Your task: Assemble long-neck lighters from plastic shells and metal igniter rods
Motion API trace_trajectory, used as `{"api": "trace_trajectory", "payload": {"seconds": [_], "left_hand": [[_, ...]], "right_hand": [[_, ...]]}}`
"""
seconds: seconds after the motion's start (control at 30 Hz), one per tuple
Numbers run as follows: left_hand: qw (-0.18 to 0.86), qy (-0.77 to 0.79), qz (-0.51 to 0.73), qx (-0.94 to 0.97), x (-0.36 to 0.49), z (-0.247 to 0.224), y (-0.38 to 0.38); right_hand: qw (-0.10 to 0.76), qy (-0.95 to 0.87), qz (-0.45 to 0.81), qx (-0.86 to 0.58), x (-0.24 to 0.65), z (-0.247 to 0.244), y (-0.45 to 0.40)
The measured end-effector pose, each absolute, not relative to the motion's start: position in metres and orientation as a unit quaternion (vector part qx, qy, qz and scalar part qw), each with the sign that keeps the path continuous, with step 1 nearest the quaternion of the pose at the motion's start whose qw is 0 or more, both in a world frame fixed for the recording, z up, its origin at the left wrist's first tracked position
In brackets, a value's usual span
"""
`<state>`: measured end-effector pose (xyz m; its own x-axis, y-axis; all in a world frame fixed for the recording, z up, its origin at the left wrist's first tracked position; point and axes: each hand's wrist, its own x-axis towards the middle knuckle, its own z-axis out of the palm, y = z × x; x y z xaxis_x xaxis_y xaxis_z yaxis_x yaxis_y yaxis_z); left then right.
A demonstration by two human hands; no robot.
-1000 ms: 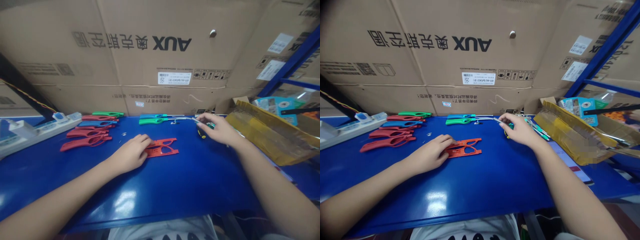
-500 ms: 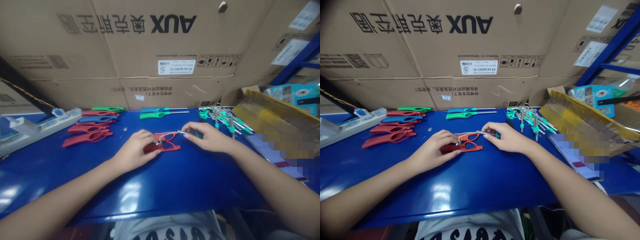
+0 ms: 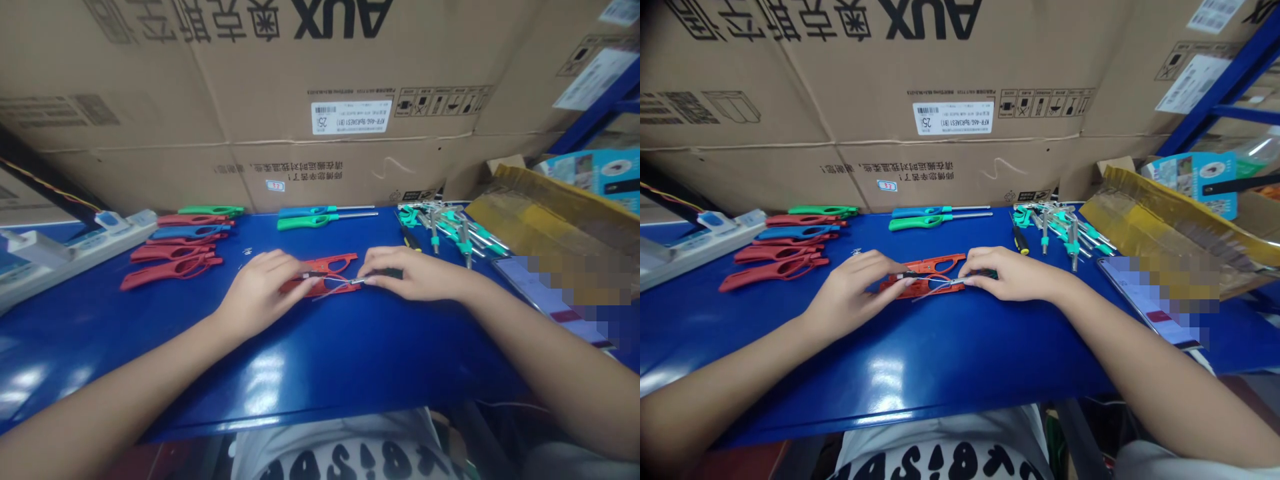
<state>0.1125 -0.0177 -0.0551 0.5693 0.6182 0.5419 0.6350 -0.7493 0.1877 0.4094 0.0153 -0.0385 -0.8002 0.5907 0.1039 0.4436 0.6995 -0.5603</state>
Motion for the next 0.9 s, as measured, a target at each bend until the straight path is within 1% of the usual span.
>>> {"api": "trace_trajectory", "payload": {"seconds": [0.13, 0.27, 0.43, 0.77, 0.9], "left_hand": [[-0.007, -0.365, -0.269, -0.891, 0.11, -0.061, -0.012], [-0.025, -0.366, -0.227, -0.902, 0.109, -0.065, -0.009], [-0.022, -0.366, -0.198, -0.909, 0.11, -0.068, -0.009], [-0.058, -0.366, -0.205, -0.906, 0.11, -0.073, -0.008], [-0.083, -0.373, -0.219, -0.898, 0.11, -0.073, -0.008]], "right_hand": [[0.138, -0.909, 0.271, -0.286, 0.408, -0.039, 0.015], [0.131, -0.913, 0.254, -0.29, 0.408, -0.04, 0.016], [0.108, -0.928, 0.21, -0.289, 0.409, -0.042, 0.016], [0.062, -0.945, 0.108, -0.302, 0.406, -0.041, 0.01], [0.05, -0.96, 0.047, -0.273, 0.404, -0.043, 0.009]]}}
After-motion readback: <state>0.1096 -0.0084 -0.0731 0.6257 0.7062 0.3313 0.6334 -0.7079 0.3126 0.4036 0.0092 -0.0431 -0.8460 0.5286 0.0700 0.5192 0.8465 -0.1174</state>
